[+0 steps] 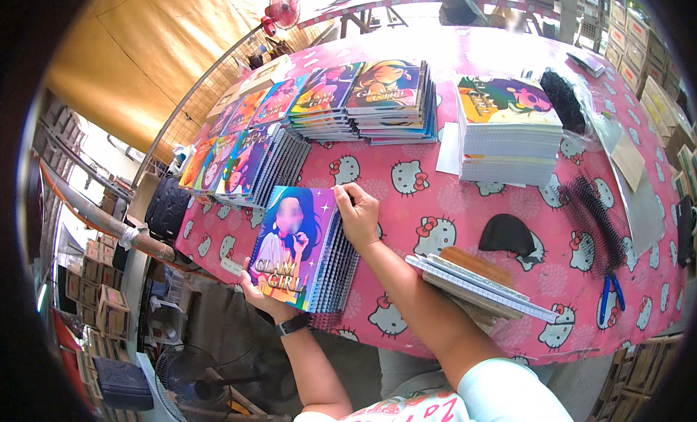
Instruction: The person binds notebooks by manually threading plastic spiral coils through pre-punched holes in stacks of paper and covers, then finishes the ends of the coils.
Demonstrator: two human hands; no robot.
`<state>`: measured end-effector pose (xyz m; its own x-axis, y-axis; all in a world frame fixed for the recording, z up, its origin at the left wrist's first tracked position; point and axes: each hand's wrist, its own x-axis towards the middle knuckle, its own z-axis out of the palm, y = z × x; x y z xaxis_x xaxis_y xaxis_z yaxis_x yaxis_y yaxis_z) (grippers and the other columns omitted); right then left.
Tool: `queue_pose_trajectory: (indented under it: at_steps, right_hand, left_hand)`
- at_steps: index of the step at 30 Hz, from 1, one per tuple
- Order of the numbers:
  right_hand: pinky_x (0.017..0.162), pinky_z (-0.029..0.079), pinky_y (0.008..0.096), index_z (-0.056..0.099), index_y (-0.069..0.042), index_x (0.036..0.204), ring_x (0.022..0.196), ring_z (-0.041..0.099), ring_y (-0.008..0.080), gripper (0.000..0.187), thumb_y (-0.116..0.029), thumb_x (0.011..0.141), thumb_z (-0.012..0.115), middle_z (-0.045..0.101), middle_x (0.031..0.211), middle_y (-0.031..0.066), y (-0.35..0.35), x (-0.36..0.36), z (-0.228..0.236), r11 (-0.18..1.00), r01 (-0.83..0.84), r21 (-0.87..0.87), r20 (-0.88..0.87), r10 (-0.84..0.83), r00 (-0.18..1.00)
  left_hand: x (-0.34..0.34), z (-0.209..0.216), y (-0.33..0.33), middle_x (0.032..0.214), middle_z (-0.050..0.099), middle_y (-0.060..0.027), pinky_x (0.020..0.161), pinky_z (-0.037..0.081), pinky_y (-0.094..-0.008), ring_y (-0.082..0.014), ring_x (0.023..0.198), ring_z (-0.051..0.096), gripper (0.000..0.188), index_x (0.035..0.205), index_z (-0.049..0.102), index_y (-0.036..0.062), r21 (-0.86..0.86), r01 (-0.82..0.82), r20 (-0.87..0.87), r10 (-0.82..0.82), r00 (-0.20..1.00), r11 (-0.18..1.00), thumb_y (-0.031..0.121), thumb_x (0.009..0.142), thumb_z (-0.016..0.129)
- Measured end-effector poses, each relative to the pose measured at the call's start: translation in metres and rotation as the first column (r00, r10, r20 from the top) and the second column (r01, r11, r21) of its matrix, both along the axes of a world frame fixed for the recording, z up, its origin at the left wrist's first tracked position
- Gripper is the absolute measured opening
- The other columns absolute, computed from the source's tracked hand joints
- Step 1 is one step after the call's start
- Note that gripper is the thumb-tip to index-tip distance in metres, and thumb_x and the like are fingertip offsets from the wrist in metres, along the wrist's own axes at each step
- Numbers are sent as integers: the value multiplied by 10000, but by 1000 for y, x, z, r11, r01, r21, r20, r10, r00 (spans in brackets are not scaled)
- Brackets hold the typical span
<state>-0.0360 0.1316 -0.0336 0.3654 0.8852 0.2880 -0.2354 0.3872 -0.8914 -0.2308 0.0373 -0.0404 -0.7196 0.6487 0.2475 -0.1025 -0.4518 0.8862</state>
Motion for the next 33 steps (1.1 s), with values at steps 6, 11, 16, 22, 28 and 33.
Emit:
queue_pose_trajectory:
  at_steps: [6,11,16,22,28,33]
  right_hand:
    - [567,382,253,643,0,845,618,449,55,297,-252,948,523,516,622,-9,7,-1,-11,999,-20,31,-18,20,1000]
    - [1050,336,382,500,5,1262,1281,433,317,401,-240,945,509,521,1296,200,-3,6,-3,989,136,57,156,-143,977]
    - [1034,367,400,542,3,1201,1247,463,350,415,-87,812,656,529,1278,220,-126,38,60,937,-277,214,537,124,834]
    - [907,477,409,588,-12,1134,1057,607,279,311,-98,836,567,605,1138,208,-237,213,106,817,-347,460,480,100,871]
    - [842,445,310,578,-9,1085,912,575,173,257,-206,950,483,603,1066,116,-237,238,67,928,225,296,327,-320,889]
    - [732,479,257,584,-47,1064,801,606,116,156,-105,926,540,643,937,61,-240,217,55,979,193,65,247,-203,948]
  left_hand:
    - [12,8,-3,1176,529,-196,922,500,-473,-334,1065,584,456,1188,511,0,95,127,271,-148,951,987,355,978,315]
    - [4,1,1,1156,556,-174,887,495,-398,-261,1033,580,453,1136,574,-71,15,-18,-100,20,995,1000,268,980,318]
    - [-6,23,-12,1352,454,-144,1056,323,-354,-222,1234,437,453,1335,406,-64,-80,-216,-204,196,959,973,108,920,467]
    - [135,109,-89,1431,357,-164,1093,256,-425,-282,1329,334,626,1380,356,-15,326,114,-477,59,877,938,141,829,608]
    - [251,65,-59,1200,556,-105,935,418,-308,-162,1069,528,474,1302,458,8,-31,523,-308,-506,806,852,143,871,601]
    - [252,46,-58,941,578,-44,804,462,-255,-108,844,570,274,1180,512,12,-42,580,-75,-582,810,813,118,927,523]
